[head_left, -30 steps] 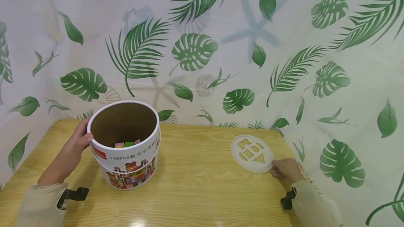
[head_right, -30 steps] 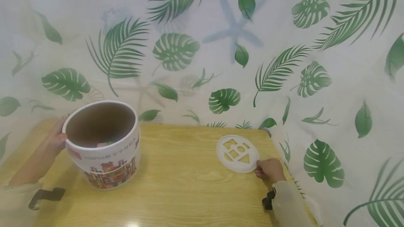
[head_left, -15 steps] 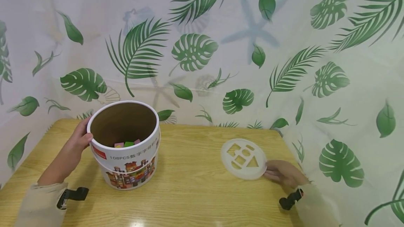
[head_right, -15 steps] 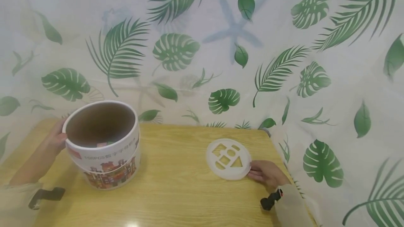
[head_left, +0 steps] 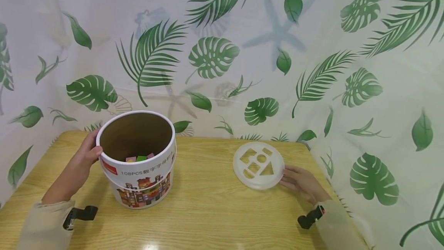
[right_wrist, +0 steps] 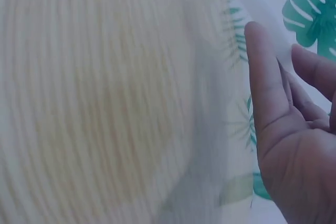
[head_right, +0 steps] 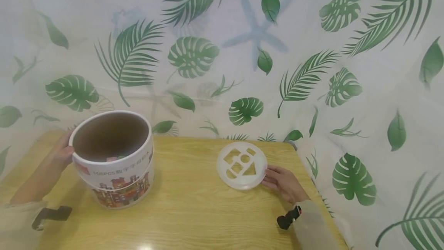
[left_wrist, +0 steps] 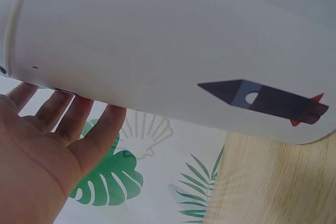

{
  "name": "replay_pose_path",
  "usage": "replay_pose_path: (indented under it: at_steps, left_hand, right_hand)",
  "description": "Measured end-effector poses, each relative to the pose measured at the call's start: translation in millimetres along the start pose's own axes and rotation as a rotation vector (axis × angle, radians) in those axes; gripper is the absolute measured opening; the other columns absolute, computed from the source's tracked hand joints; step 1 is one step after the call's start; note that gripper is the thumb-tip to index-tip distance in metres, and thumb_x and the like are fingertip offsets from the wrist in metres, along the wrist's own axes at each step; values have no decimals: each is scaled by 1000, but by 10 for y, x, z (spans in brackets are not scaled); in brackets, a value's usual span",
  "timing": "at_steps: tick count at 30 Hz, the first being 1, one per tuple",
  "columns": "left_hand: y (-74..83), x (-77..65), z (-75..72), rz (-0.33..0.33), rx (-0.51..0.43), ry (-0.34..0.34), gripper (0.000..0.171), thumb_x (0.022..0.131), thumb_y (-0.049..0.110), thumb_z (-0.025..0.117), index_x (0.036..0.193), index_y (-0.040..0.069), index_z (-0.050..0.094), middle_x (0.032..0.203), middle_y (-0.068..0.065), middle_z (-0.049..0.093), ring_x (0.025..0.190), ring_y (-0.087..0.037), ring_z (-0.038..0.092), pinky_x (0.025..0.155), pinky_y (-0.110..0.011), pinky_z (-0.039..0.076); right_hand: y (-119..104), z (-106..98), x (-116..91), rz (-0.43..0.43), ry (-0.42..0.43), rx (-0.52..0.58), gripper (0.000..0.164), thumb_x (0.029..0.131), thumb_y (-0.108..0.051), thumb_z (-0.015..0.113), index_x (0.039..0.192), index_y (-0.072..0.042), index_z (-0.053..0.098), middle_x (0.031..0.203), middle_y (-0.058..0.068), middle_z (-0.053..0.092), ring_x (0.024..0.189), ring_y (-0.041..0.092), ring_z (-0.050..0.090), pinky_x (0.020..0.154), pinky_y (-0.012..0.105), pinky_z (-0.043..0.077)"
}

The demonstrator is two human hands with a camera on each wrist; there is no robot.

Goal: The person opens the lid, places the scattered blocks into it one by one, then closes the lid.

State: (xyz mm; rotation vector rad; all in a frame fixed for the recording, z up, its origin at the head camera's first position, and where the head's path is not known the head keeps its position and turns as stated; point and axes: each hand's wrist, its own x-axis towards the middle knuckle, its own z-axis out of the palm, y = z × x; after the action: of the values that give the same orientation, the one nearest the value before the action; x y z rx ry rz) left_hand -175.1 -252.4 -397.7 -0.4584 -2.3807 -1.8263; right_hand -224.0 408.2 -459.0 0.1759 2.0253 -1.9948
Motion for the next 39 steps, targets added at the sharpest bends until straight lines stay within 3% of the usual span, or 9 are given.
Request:
replay_pose_path:
  at_steps: [3,6,14,22,26,31,39]
  left_hand:
    - [1,4,2,1,10,1,60,108,39,34,165,25,18,159,-7,28,137,-15,28,108,-63,27]
    - [9,8,7,-2,16,3,61,108,39,34,165,25,17,160,-10,26,137,-16,28,107,-69,26]
    - [33,18,21,-2,25,0,62,108,38,35,166,25,15,163,-15,23,142,-31,23,107,-79,22]
    - [19,3,20,6,37,-2,61,108,38,33,166,26,15,163,-14,24,142,-29,24,107,-78,22]
    - [11,1,19,15,30,0,61,108,38,33,166,26,15,162,-13,24,141,-23,25,107,-77,22]
    - [14,-6,23,16,23,1,61,108,38,33,165,25,16,161,-12,25,138,-15,26,108,-73,24]
    - [11,-15,37,8,20,12,63,108,39,35,165,22,15,161,-14,24,140,-25,25,108,-77,23]
  right_hand:
    - [-20,82,12,-26,-10,-18,63,107,-16,58,156,12,29,122,9,69,108,18,72,99,37,54]
    - [-42,158,32,-47,-7,-45,61,107,-17,58,155,11,32,125,9,68,109,18,71,99,36,54]
    - [-145,400,97,-94,32,-50,57,107,-19,59,154,7,38,127,11,65,108,19,71,98,38,55]
    - [-233,657,146,-171,41,-2,53,107,-13,57,151,10,40,122,7,66,105,16,72,96,37,56]
    - [-278,800,183,-229,55,27,50,106,-12,59,148,10,43,115,3,70,102,15,72,94,37,57]
    - [-393,1052,233,-315,73,50,44,104,-10,61,143,9,50,110,2,73,99,15,74,91,39,58]
    - [-665,1618,271,-491,121,45,36,101,-8,65,135,5,61,108,4,73,100,15,74,88,37,59]
